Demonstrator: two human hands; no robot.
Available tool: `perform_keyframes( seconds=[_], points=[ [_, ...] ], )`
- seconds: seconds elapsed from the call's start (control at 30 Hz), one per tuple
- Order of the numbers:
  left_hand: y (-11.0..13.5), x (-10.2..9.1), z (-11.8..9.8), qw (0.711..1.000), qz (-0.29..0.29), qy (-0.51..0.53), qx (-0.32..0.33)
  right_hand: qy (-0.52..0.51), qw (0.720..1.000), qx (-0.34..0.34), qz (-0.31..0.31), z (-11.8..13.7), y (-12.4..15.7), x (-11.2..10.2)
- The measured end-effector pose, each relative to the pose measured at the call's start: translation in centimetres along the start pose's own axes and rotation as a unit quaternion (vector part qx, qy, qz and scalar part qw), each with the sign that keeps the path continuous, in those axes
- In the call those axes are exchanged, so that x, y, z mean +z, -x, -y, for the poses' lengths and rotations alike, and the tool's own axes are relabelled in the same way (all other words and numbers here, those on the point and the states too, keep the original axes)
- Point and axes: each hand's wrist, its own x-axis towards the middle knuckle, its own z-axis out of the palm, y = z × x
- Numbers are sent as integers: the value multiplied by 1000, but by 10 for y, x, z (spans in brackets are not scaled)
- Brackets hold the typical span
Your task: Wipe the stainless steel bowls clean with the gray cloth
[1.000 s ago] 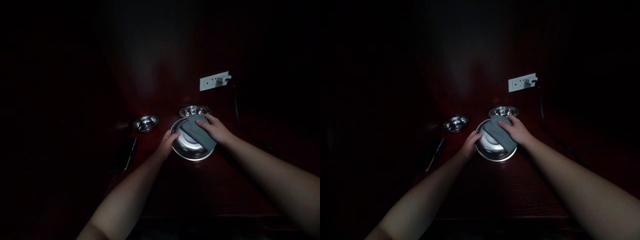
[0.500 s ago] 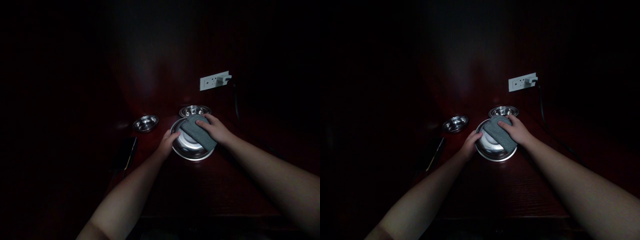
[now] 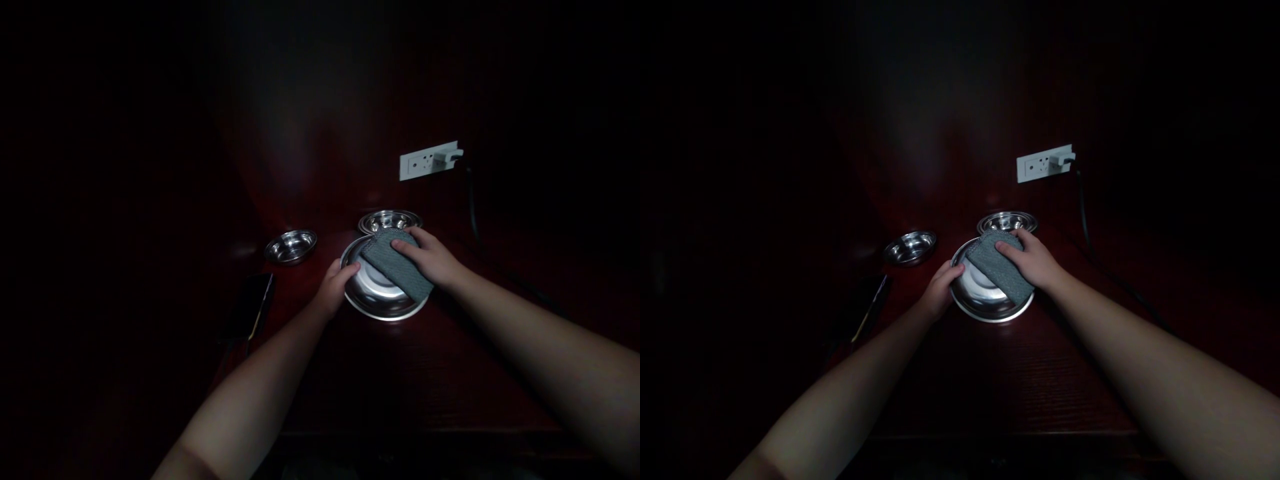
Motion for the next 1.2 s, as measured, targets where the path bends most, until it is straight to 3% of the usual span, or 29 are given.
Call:
perform_keyframes(
  seconds=[1.2],
  points=[
    [0, 1, -1, 1000, -6, 2, -5, 0, 1000, 7, 8, 0, 0, 0]
  ],
)
